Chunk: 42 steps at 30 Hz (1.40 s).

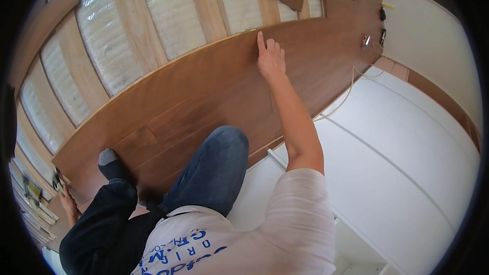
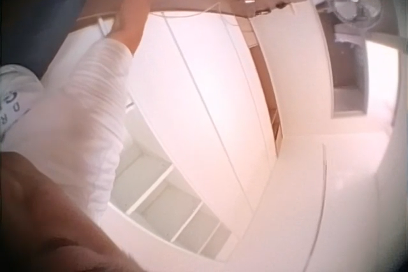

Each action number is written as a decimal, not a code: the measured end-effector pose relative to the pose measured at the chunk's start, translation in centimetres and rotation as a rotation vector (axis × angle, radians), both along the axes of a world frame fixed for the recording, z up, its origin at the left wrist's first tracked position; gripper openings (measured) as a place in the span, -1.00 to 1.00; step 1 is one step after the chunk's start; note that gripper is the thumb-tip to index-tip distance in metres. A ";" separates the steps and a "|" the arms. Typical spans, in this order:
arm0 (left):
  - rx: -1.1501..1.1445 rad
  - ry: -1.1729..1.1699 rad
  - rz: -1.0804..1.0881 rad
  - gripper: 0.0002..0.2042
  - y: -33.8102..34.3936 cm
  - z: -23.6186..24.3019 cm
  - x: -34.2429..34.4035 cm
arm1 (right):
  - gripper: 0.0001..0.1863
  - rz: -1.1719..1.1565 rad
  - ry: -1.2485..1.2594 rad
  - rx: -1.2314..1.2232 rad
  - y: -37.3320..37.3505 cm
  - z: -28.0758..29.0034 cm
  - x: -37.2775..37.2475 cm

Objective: The person installs wooden flooring planks by positioning them, tapping them into place with a hammer, and securing them using a pneumatic nail gun and adhesive from a caulk gun.

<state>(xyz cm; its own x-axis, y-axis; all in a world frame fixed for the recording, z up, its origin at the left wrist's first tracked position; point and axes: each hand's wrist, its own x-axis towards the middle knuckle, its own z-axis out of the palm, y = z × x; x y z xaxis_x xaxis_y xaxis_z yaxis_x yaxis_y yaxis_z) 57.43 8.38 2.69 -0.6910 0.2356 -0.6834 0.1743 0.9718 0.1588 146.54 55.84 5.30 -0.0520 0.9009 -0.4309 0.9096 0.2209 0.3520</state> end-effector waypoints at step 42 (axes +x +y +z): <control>0.080 -0.084 0.070 -0.58 1.3 0.6 1.8 | -0.19 -0.253 0.814 0.510 -0.6 -3.7 -4.9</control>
